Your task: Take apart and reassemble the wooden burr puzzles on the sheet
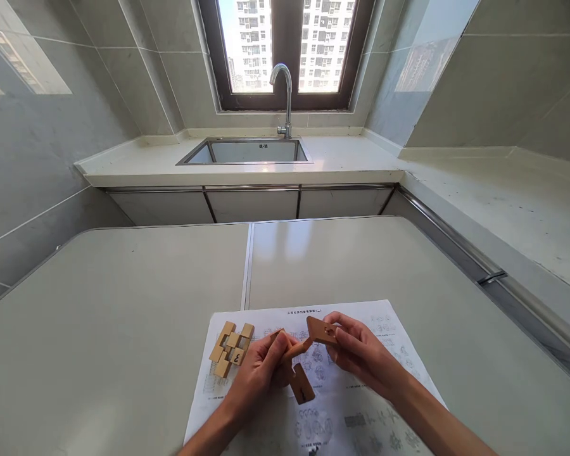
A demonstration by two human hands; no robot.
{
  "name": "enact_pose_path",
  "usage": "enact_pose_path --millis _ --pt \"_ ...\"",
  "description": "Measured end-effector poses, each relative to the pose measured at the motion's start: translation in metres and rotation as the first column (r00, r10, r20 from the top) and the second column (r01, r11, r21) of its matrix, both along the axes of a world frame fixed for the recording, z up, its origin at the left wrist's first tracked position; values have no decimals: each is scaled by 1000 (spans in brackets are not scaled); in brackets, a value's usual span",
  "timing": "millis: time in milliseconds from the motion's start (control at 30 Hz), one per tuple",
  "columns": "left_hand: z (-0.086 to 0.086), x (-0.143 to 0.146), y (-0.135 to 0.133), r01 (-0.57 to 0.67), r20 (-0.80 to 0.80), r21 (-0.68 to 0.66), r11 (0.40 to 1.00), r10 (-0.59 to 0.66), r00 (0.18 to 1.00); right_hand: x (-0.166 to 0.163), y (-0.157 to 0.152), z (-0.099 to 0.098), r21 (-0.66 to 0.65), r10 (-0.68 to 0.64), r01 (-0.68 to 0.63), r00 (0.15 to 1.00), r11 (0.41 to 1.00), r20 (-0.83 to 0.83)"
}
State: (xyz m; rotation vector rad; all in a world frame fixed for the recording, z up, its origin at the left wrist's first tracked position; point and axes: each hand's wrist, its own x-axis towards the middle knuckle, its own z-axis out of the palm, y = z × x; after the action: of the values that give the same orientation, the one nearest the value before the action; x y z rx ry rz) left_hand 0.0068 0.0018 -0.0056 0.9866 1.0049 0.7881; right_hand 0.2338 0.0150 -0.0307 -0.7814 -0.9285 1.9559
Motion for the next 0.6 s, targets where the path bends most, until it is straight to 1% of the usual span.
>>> enact_pose_path --millis 200,267,433,600 --pt "-2 1 -2 109 37 -84 991 -106 994 -5 -4 0 71 130 -128 991 989 -22" --pt "-3 1 -2 141 45 -91 986 -138 989 -6 -5 -1 101 157 -153 987 983 -27" --pt "0 0 -2 182 3 -51 982 -182 983 -6 -6 -7 117 175 -176 984 977 18" --pt "2 -1 -1 183 -63 -25 983 -184 981 -5 -6 -9 134 157 -161 987 978 38"
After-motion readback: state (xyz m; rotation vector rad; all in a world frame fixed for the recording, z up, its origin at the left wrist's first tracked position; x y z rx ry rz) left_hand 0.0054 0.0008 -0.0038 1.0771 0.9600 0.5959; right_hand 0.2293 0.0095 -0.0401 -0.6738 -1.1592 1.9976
